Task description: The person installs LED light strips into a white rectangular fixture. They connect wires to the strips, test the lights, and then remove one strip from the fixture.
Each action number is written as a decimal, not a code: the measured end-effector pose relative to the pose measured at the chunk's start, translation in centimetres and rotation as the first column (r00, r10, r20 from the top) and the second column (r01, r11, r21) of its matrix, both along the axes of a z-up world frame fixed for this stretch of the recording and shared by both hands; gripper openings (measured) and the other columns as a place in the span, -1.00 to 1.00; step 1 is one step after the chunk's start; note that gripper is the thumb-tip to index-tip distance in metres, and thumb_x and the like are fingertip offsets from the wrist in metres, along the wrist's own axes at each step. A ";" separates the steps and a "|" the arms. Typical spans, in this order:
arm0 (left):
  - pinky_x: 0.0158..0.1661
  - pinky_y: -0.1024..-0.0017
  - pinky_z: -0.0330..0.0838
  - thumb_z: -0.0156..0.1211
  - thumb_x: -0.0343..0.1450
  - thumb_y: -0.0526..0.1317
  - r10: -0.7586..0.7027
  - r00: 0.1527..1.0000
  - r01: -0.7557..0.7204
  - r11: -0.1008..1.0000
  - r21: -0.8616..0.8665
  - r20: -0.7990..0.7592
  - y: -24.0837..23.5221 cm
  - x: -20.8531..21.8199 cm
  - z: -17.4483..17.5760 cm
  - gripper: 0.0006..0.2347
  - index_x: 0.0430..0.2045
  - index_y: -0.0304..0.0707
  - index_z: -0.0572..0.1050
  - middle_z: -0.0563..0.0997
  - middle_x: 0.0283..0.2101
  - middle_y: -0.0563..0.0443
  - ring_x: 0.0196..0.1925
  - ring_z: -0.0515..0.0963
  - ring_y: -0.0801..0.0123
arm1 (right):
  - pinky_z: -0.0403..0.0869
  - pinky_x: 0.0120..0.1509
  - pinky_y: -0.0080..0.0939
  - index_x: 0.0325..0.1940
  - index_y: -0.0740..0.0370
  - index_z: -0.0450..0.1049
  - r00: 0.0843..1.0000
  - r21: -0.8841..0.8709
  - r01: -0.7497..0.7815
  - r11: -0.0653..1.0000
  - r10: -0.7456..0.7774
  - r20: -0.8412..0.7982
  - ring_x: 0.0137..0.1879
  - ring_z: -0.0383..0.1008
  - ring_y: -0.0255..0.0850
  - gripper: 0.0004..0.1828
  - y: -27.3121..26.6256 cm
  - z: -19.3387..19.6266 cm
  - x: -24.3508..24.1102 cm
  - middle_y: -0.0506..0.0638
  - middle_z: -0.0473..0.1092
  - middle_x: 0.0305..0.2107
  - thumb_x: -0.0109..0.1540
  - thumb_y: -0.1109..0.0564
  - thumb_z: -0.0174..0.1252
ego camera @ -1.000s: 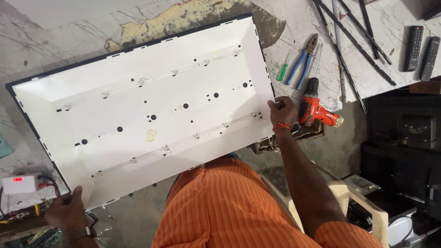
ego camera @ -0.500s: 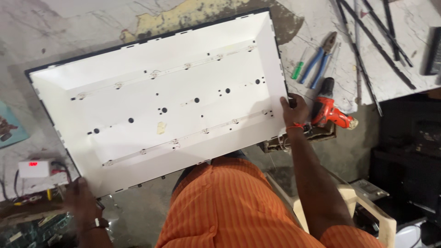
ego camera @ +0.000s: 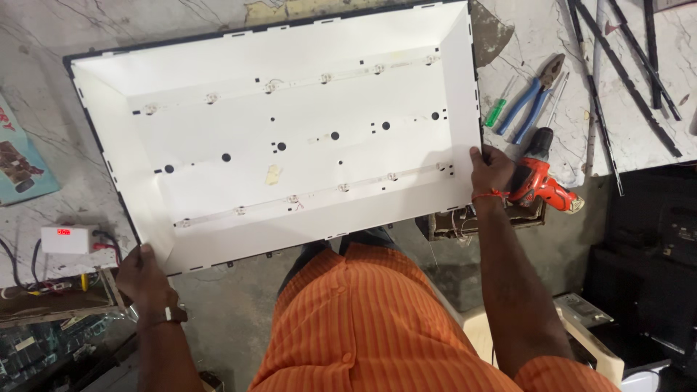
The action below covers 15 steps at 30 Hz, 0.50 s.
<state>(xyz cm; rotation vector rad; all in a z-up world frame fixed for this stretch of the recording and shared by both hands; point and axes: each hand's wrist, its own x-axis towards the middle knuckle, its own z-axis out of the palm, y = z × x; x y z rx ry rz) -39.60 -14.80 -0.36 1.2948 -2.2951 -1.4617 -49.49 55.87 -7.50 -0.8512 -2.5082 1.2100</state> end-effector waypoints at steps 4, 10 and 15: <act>-0.24 0.52 0.48 0.16 0.58 -0.33 -0.012 1.000 0.013 0.999 -0.032 0.023 0.0 0.4 -0.3 -0.82 -0.04 -0.52 0.57 0.66 -0.19 -0.05 -0.27 0.58 0.47 | 0.42 -0.24 -0.36 -0.10 0.41 0.61 0.999 -0.019 -0.009 1.000 0.009 -0.032 -0.36 0.43 -0.43 -0.77 -0.3 0.2 0.0 -0.07 0.55 -0.43 0.26 0.17 0.39; -0.23 0.52 0.46 0.16 0.57 -0.35 -0.040 0.996 0.040 0.999 -0.002 -0.085 0.3 0.4 0.0 -0.82 -0.05 -0.54 0.58 0.67 -0.20 -0.05 -0.26 0.58 0.47 | 0.45 -0.21 -0.36 -0.06 0.40 0.62 0.997 -0.024 -0.028 0.999 0.027 -0.067 -0.32 0.48 -0.42 -0.77 -0.6 0.4 0.0 -0.04 0.58 -0.37 0.27 0.19 0.39; -0.25 0.50 0.45 0.19 0.54 -0.34 -0.039 0.999 0.039 0.999 -0.020 -0.022 -0.3 0.5 -0.3 -0.81 -0.04 -0.53 0.57 0.66 -0.21 -0.04 -0.28 0.57 0.48 | 0.43 -0.24 -0.33 -0.03 0.41 0.61 0.997 0.068 -0.073 0.995 0.074 -0.015 -0.35 0.45 -0.39 -0.75 -0.7 1.2 0.4 0.00 0.56 -0.38 0.26 0.21 0.38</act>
